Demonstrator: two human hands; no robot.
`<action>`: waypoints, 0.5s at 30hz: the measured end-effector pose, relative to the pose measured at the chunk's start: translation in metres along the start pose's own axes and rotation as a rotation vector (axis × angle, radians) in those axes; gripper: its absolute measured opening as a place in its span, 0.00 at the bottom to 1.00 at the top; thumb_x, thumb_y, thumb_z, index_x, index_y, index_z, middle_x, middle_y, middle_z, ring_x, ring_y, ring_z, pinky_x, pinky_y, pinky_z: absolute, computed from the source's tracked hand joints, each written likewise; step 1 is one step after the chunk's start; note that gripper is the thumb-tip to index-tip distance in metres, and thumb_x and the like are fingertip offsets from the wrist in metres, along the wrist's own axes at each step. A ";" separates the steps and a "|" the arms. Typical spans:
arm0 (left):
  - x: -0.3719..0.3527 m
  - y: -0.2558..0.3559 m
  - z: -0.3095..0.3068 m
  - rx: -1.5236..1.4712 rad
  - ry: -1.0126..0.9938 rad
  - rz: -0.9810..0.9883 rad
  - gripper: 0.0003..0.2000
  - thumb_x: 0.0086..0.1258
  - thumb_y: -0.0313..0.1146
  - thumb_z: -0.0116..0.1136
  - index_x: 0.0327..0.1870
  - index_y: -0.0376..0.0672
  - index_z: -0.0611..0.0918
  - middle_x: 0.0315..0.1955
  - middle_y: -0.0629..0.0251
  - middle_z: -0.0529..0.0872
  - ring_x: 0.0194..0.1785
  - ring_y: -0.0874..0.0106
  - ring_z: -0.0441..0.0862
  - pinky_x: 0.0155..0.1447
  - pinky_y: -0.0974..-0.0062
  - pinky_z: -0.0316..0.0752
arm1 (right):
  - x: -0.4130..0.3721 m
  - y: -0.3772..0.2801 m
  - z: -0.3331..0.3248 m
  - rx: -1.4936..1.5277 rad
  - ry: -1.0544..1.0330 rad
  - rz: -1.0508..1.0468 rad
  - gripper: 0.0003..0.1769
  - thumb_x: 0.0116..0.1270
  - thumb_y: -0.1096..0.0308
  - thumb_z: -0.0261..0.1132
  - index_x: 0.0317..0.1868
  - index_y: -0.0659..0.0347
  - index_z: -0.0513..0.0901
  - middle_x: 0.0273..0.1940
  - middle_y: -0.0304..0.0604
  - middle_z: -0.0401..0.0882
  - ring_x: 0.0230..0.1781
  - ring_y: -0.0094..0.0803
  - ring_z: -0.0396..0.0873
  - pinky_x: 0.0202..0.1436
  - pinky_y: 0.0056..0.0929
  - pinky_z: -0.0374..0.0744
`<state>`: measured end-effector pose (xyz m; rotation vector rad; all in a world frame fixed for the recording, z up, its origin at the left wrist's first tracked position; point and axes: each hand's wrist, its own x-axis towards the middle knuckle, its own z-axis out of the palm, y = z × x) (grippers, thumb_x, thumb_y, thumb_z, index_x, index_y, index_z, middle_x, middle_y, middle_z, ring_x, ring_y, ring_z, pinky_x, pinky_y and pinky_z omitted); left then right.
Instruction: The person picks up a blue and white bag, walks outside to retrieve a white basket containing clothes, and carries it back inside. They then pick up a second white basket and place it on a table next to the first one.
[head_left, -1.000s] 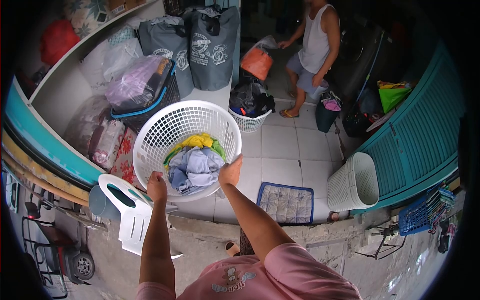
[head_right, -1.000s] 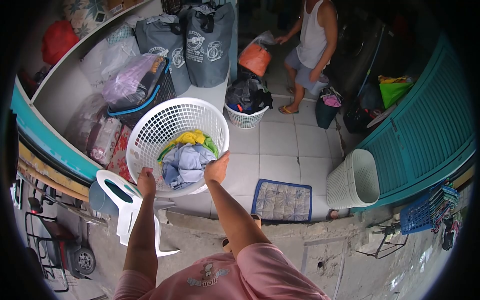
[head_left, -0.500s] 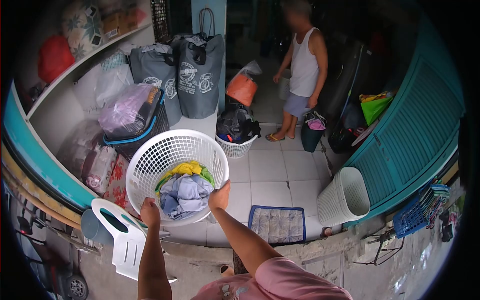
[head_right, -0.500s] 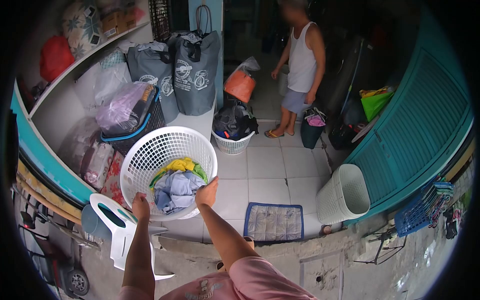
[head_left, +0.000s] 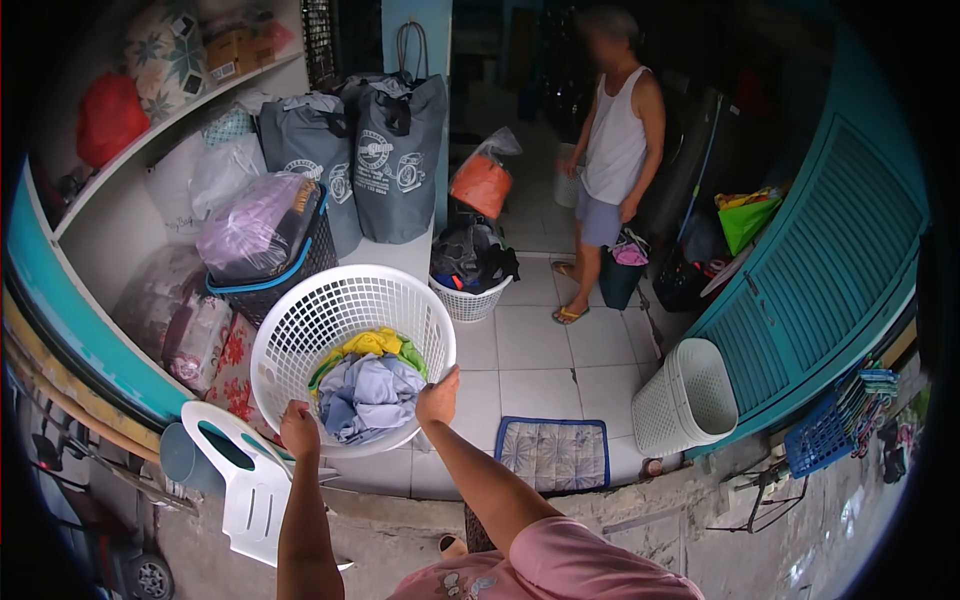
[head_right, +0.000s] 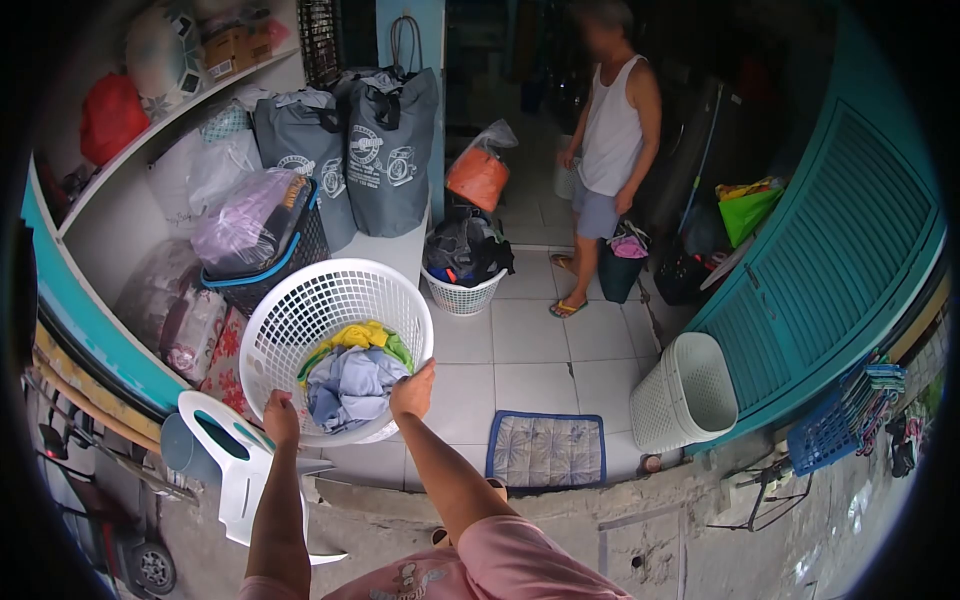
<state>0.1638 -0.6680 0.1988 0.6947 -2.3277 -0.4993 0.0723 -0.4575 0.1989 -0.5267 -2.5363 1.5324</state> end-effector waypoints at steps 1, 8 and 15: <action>0.000 0.000 0.000 -0.001 0.000 0.000 0.05 0.50 0.22 0.47 0.25 0.43 0.74 0.23 0.58 0.79 0.28 0.59 0.76 0.31 0.64 0.69 | 0.000 0.000 0.000 0.000 0.000 0.000 0.33 0.52 0.71 0.48 0.60 0.64 0.49 0.53 0.53 0.60 0.51 0.48 0.63 0.51 0.40 0.66; 0.001 -0.002 0.002 -0.005 -0.009 0.003 0.05 0.49 0.21 0.47 0.25 0.42 0.74 0.23 0.58 0.79 0.28 0.59 0.76 0.32 0.64 0.69 | 0.001 0.001 0.001 -0.017 -0.003 0.011 0.33 0.52 0.70 0.49 0.60 0.63 0.49 0.53 0.53 0.60 0.50 0.49 0.65 0.50 0.42 0.67; 0.000 -0.003 0.003 -0.002 -0.032 -0.004 0.05 0.50 0.21 0.47 0.26 0.42 0.74 0.24 0.59 0.79 0.29 0.59 0.76 0.32 0.65 0.69 | 0.001 0.001 0.000 -0.019 -0.023 0.019 0.33 0.53 0.70 0.49 0.60 0.63 0.48 0.54 0.52 0.59 0.51 0.48 0.64 0.50 0.41 0.66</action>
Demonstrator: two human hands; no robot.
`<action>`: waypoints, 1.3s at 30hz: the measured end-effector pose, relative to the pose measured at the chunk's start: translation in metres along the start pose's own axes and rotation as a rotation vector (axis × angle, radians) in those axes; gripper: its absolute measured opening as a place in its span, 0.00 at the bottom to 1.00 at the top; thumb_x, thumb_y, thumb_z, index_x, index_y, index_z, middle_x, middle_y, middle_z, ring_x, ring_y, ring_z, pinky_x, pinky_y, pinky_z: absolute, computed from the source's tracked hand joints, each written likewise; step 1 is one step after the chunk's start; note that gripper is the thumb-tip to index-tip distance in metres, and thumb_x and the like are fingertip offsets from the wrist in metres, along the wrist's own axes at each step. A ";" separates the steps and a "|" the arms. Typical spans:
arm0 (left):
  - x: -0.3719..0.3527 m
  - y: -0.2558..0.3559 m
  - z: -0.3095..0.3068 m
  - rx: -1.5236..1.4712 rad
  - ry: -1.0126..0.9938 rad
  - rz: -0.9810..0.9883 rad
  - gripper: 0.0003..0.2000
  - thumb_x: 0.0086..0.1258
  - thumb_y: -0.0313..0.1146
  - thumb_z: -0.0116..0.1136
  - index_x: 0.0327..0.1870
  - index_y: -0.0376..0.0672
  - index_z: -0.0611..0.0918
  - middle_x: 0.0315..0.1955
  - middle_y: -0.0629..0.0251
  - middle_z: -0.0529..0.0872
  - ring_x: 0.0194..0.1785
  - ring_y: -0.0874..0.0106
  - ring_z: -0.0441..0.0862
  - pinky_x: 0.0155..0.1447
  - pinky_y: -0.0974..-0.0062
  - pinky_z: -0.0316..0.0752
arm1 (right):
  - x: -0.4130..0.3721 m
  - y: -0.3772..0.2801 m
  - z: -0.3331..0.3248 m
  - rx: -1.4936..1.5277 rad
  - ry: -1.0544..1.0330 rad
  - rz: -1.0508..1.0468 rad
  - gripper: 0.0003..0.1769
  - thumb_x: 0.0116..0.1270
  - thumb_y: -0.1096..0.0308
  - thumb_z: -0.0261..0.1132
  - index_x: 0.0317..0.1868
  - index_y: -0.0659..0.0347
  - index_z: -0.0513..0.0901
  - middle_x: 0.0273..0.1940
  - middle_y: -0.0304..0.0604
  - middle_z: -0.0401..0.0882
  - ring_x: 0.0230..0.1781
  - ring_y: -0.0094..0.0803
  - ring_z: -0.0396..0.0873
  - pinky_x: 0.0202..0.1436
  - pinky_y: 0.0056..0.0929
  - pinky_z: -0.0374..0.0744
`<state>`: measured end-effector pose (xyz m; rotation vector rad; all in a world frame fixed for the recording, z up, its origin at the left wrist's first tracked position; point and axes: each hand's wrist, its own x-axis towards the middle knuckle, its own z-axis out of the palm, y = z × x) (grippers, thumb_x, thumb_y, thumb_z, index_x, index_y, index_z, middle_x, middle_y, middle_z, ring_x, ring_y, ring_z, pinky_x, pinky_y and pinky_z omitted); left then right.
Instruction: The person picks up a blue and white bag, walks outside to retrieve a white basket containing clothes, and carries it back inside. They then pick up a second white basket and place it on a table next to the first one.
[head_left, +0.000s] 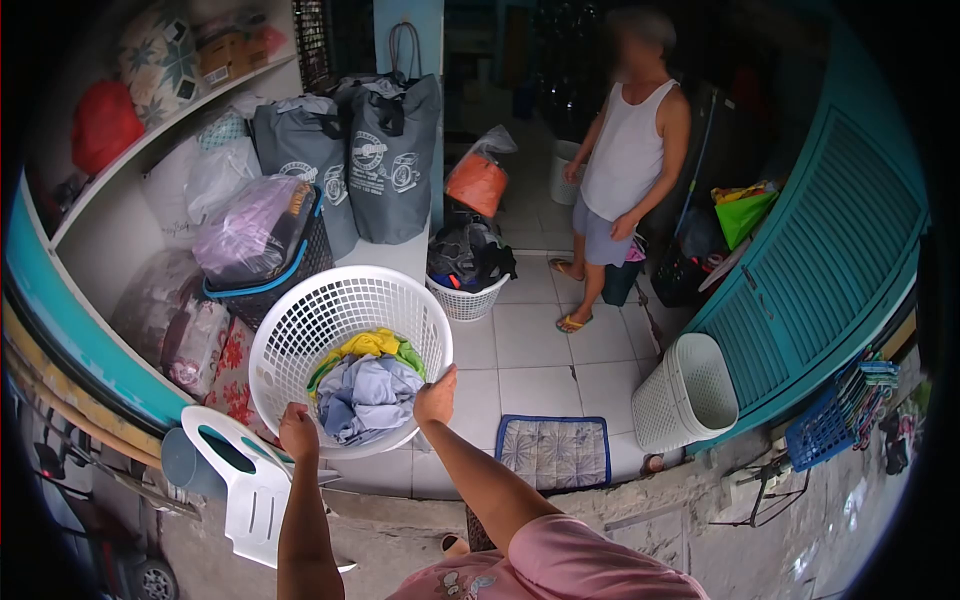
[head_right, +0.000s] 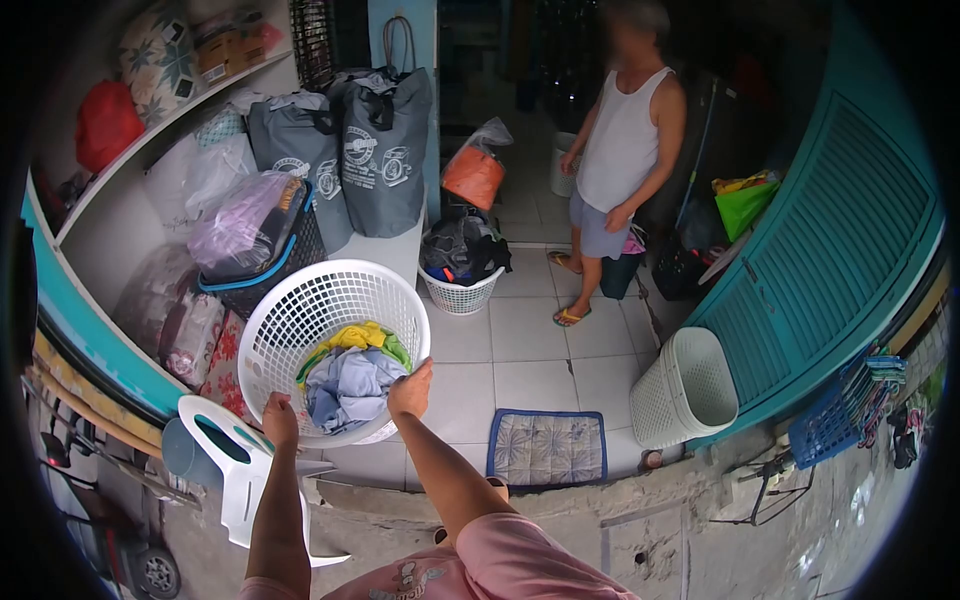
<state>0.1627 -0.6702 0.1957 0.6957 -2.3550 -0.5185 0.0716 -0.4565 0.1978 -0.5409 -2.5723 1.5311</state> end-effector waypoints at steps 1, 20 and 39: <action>0.000 0.000 0.000 0.000 -0.001 0.001 0.05 0.50 0.21 0.47 0.26 0.42 0.74 0.24 0.59 0.79 0.29 0.59 0.76 0.32 0.65 0.69 | 0.000 -0.001 -0.001 0.000 0.001 0.001 0.33 0.53 0.70 0.49 0.60 0.63 0.48 0.54 0.52 0.59 0.51 0.48 0.64 0.50 0.41 0.66; 0.000 0.003 -0.003 0.002 0.007 0.009 0.05 0.50 0.22 0.47 0.26 0.42 0.74 0.24 0.59 0.79 0.29 0.60 0.77 0.32 0.65 0.69 | -0.001 -0.002 -0.001 0.010 0.020 -0.024 0.33 0.53 0.71 0.49 0.60 0.63 0.49 0.53 0.52 0.60 0.51 0.47 0.64 0.50 0.41 0.67; 0.000 0.004 -0.004 -0.007 0.003 -0.012 0.04 0.51 0.22 0.47 0.26 0.41 0.74 0.24 0.58 0.79 0.29 0.59 0.76 0.33 0.65 0.69 | -0.002 -0.002 -0.001 0.005 0.026 -0.025 0.33 0.52 0.70 0.48 0.60 0.64 0.49 0.53 0.53 0.61 0.50 0.48 0.64 0.49 0.41 0.67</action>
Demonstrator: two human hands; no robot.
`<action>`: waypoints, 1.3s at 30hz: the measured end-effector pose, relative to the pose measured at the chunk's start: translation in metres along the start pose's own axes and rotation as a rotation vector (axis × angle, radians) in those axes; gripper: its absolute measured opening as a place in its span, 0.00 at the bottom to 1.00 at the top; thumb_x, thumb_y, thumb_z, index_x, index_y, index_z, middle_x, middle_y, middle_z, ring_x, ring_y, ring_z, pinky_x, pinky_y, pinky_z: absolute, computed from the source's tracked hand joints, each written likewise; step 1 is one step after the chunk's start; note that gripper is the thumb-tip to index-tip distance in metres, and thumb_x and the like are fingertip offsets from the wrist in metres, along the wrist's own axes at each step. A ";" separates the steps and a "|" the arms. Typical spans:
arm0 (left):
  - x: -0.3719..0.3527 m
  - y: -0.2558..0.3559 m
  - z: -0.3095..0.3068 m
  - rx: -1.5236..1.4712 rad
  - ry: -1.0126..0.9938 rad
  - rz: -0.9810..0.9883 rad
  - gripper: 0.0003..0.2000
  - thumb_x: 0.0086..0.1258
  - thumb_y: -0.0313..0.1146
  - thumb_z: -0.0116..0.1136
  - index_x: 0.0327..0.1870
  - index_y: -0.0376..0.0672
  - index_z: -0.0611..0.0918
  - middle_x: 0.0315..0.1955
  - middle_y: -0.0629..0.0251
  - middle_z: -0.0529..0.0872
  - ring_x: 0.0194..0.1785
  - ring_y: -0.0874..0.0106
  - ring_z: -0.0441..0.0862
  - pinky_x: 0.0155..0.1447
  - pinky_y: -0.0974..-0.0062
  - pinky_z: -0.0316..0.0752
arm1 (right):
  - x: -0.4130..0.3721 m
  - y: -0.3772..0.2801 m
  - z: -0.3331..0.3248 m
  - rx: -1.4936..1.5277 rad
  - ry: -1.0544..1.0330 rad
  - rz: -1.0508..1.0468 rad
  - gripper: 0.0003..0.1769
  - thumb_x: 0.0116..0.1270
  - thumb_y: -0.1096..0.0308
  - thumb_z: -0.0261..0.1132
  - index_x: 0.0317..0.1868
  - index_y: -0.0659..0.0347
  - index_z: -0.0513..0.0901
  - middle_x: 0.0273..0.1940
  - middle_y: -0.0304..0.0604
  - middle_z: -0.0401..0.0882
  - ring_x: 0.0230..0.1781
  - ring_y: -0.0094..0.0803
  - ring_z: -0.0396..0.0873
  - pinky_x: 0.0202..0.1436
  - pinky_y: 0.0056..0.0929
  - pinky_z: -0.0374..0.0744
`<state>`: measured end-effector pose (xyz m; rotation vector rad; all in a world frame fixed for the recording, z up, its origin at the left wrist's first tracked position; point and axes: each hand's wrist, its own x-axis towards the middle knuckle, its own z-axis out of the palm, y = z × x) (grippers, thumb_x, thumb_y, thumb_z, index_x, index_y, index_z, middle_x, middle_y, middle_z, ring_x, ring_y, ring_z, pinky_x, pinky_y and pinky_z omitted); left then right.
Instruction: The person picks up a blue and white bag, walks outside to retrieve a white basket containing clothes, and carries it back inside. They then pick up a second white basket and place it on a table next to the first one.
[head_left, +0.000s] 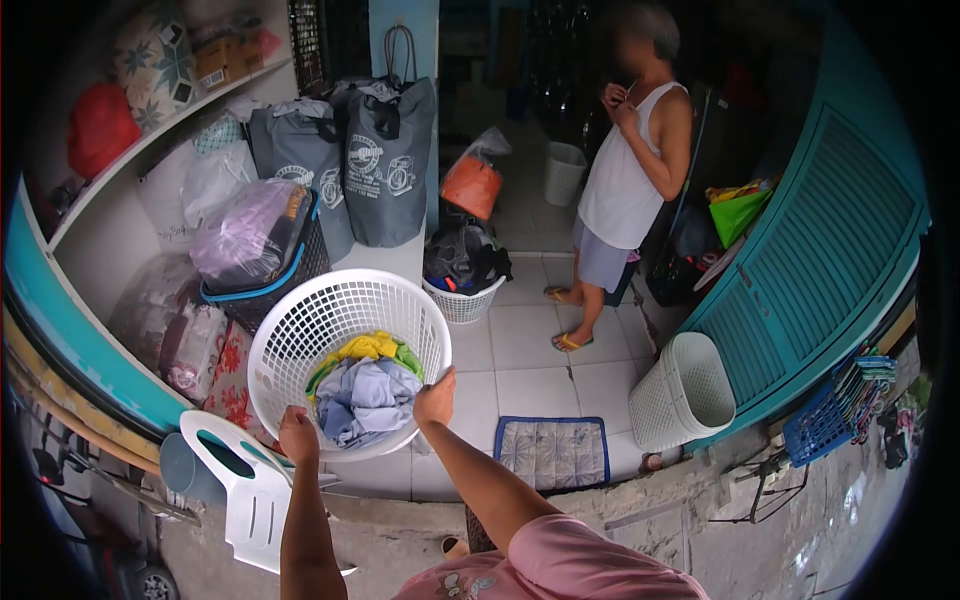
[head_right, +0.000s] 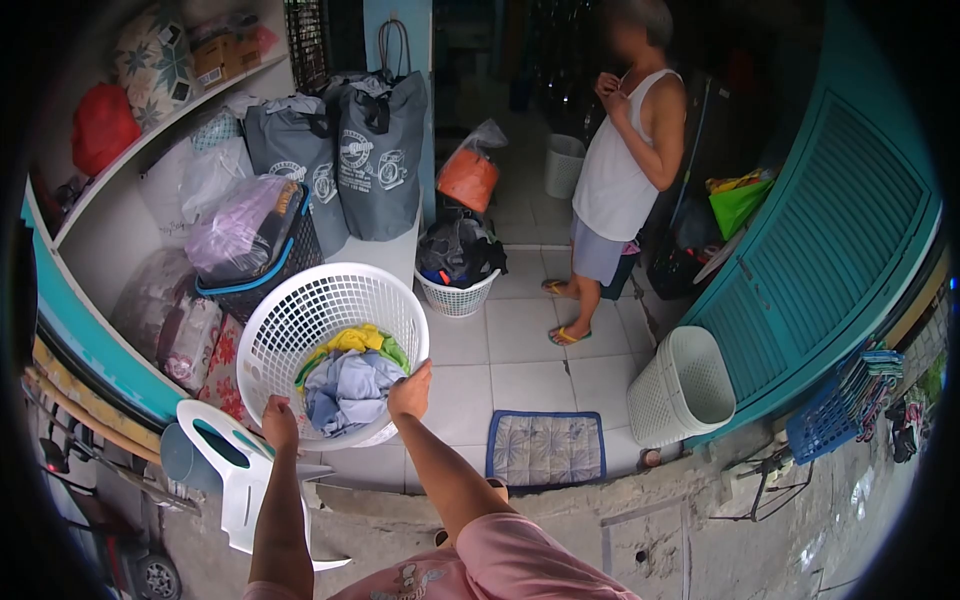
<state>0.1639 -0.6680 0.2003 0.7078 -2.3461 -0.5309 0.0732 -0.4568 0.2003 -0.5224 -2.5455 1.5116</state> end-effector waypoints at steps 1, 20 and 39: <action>0.000 -0.001 0.000 -0.001 0.001 0.000 0.04 0.51 0.22 0.47 0.26 0.41 0.74 0.24 0.58 0.79 0.29 0.59 0.76 0.33 0.65 0.69 | 0.000 0.000 0.000 0.000 0.000 -0.002 0.33 0.52 0.70 0.48 0.60 0.64 0.49 0.53 0.53 0.61 0.50 0.48 0.64 0.49 0.41 0.67; 0.000 -0.003 0.002 -0.018 0.006 0.013 0.05 0.50 0.22 0.46 0.26 0.41 0.74 0.24 0.58 0.79 0.29 0.59 0.77 0.32 0.66 0.70 | 0.001 0.002 0.004 -0.012 0.026 -0.002 0.32 0.53 0.70 0.49 0.60 0.63 0.49 0.52 0.52 0.61 0.50 0.48 0.65 0.49 0.41 0.67; 0.000 -0.006 0.005 -0.007 0.029 0.016 0.04 0.50 0.22 0.47 0.25 0.42 0.74 0.23 0.58 0.79 0.28 0.59 0.77 0.32 0.66 0.69 | 0.001 0.002 0.002 0.005 -0.003 0.010 0.33 0.53 0.70 0.49 0.60 0.63 0.49 0.53 0.53 0.60 0.50 0.48 0.65 0.49 0.41 0.68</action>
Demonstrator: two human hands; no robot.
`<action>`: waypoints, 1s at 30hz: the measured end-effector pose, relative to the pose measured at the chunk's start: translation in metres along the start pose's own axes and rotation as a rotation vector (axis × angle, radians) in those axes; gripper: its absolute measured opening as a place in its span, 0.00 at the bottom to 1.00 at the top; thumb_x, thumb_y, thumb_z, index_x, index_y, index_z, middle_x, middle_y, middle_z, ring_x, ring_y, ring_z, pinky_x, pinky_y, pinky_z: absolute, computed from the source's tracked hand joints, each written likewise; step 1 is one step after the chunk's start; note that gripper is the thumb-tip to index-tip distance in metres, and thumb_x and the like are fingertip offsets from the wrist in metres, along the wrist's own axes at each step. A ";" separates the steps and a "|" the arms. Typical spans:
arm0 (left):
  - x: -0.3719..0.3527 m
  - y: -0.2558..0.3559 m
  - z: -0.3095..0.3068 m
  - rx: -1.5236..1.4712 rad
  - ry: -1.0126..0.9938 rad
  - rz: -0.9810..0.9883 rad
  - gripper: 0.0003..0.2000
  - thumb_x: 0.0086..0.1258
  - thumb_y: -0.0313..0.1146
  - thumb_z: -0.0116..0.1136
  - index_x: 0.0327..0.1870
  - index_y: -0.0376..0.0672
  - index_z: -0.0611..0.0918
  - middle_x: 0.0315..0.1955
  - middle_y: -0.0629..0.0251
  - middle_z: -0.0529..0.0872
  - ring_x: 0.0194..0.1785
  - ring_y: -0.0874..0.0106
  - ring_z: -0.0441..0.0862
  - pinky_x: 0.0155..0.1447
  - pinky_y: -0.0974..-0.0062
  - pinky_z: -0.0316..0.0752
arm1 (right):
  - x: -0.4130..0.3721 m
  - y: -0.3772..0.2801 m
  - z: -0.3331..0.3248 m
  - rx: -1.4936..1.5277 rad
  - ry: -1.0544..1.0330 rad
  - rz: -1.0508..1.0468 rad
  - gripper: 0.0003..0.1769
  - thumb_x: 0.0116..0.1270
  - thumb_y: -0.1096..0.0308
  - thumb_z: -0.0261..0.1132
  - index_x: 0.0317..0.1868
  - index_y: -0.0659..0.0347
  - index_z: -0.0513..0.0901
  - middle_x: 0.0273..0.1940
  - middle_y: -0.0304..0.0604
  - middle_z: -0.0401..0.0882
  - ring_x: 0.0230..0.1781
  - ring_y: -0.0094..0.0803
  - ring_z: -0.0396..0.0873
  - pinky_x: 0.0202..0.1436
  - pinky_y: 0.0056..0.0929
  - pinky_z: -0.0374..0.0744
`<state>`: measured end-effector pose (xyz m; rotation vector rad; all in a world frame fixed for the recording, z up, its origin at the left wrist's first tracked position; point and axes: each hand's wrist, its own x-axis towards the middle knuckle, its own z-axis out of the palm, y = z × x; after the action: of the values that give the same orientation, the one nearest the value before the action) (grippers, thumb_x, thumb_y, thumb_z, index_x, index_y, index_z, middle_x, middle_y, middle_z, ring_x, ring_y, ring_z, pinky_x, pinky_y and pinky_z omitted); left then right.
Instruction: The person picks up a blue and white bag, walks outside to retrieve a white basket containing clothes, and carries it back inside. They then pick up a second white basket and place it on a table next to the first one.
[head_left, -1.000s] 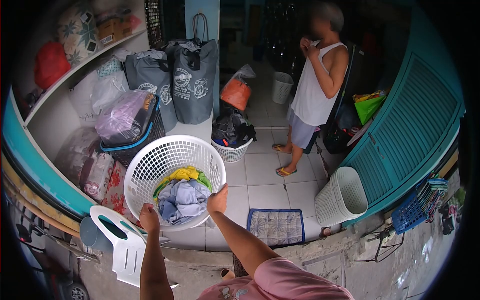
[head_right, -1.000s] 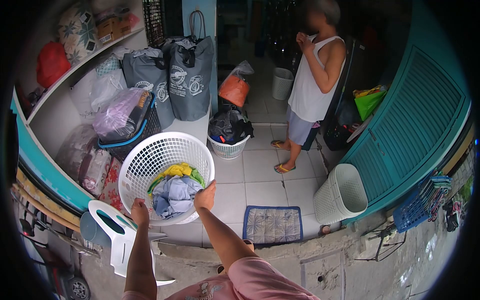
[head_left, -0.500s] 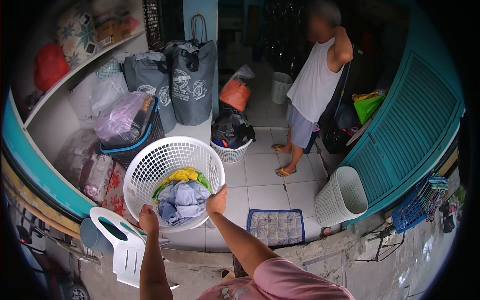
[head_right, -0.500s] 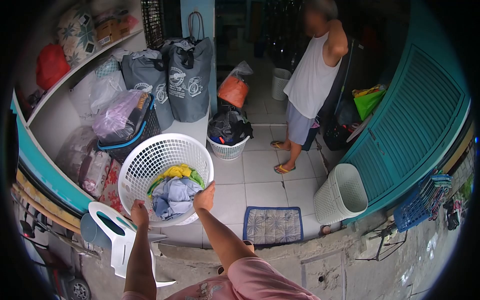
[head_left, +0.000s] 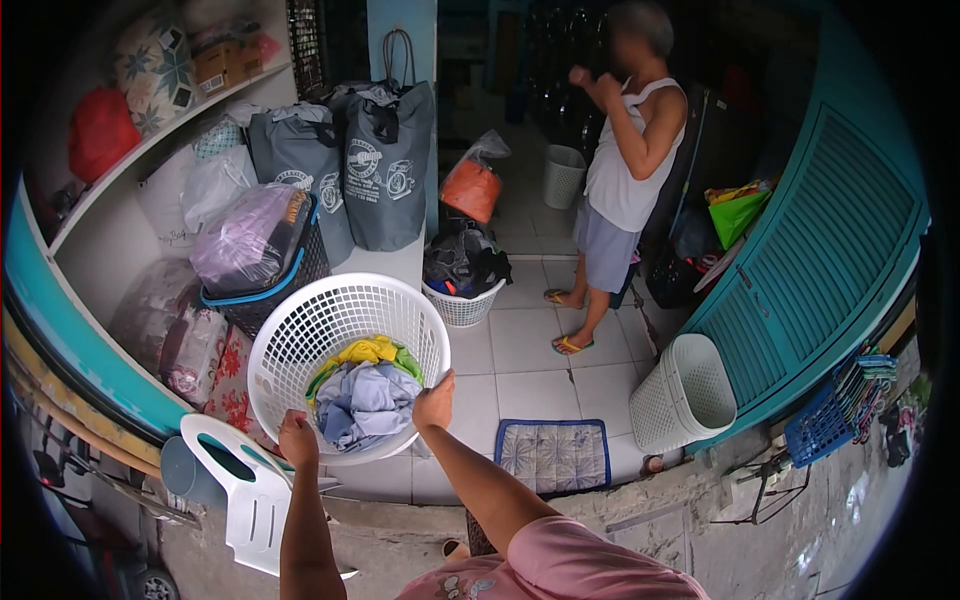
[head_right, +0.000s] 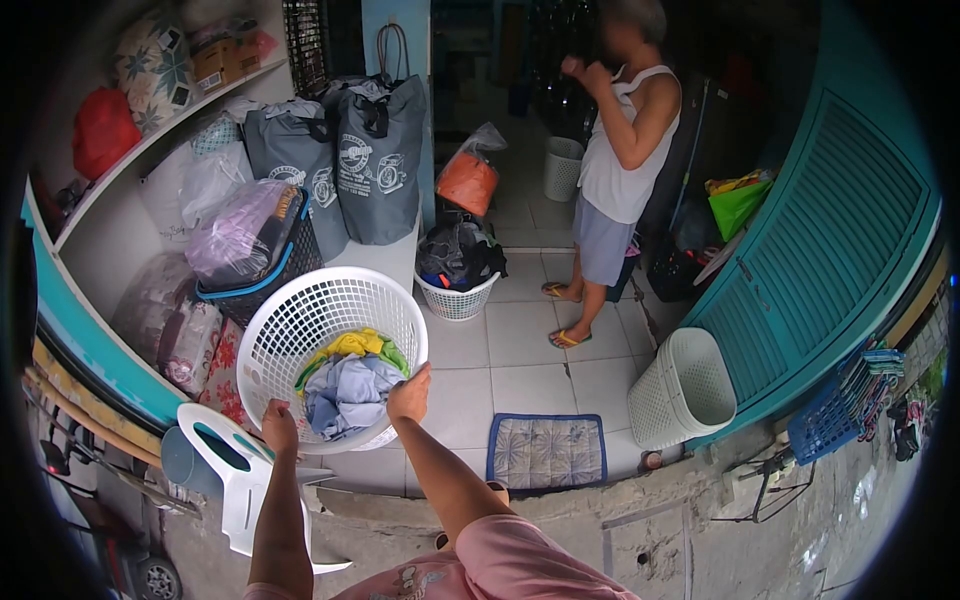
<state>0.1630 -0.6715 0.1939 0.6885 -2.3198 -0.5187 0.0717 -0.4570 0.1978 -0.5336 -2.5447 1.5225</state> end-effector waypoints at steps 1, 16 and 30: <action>0.000 -0.001 0.000 0.000 0.000 0.000 0.04 0.50 0.22 0.47 0.25 0.42 0.74 0.23 0.58 0.79 0.28 0.59 0.77 0.32 0.66 0.69 | 0.000 0.000 0.000 0.000 0.000 0.000 0.33 0.53 0.70 0.49 0.60 0.63 0.49 0.53 0.53 0.60 0.50 0.48 0.65 0.49 0.41 0.68; 0.000 0.008 -0.007 0.023 -0.038 -0.016 0.05 0.51 0.23 0.47 0.27 0.43 0.75 0.24 0.59 0.79 0.29 0.59 0.77 0.32 0.66 0.69 | 0.000 0.003 0.003 0.004 0.017 -0.021 0.32 0.53 0.71 0.48 0.60 0.63 0.49 0.54 0.53 0.60 0.52 0.47 0.63 0.51 0.40 0.66; 0.001 0.005 -0.004 0.050 -0.045 -0.025 0.05 0.52 0.25 0.47 0.27 0.45 0.75 0.25 0.61 0.80 0.30 0.60 0.77 0.32 0.65 0.69 | -0.002 -0.005 -0.005 0.036 0.004 -0.028 0.31 0.53 0.72 0.47 0.59 0.66 0.50 0.55 0.57 0.58 0.51 0.51 0.64 0.51 0.40 0.65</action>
<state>0.1636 -0.6693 0.2000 0.7379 -2.3756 -0.4937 0.0737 -0.4556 0.2050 -0.4937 -2.5057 1.5533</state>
